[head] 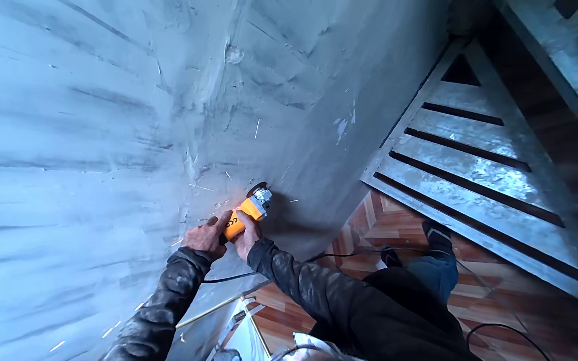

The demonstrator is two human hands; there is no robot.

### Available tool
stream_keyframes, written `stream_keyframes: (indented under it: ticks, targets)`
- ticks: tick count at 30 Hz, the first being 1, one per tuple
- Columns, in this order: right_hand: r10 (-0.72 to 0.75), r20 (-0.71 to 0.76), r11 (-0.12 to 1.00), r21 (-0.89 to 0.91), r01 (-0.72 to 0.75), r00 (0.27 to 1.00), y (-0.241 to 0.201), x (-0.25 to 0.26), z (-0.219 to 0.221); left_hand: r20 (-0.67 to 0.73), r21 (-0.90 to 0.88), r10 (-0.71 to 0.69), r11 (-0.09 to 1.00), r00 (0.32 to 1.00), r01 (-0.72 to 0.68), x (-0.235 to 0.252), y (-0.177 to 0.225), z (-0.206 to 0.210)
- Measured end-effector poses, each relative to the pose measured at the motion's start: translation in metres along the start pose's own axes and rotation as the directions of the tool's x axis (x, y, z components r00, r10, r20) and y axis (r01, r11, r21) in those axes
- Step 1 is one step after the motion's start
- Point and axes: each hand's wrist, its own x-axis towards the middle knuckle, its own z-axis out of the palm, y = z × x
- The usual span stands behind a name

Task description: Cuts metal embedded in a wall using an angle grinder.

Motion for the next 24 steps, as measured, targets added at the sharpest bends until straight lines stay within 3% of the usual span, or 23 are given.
stream_keyframes:
  ticks: [24]
  targets:
    - [-0.028,-0.027,1.000,0.002,0.028,0.999,0.0052,0.0003,0.0032,-0.009,0.000,0.029,1.000,1.000,-0.029,0.0039,-0.0091,0.0049]
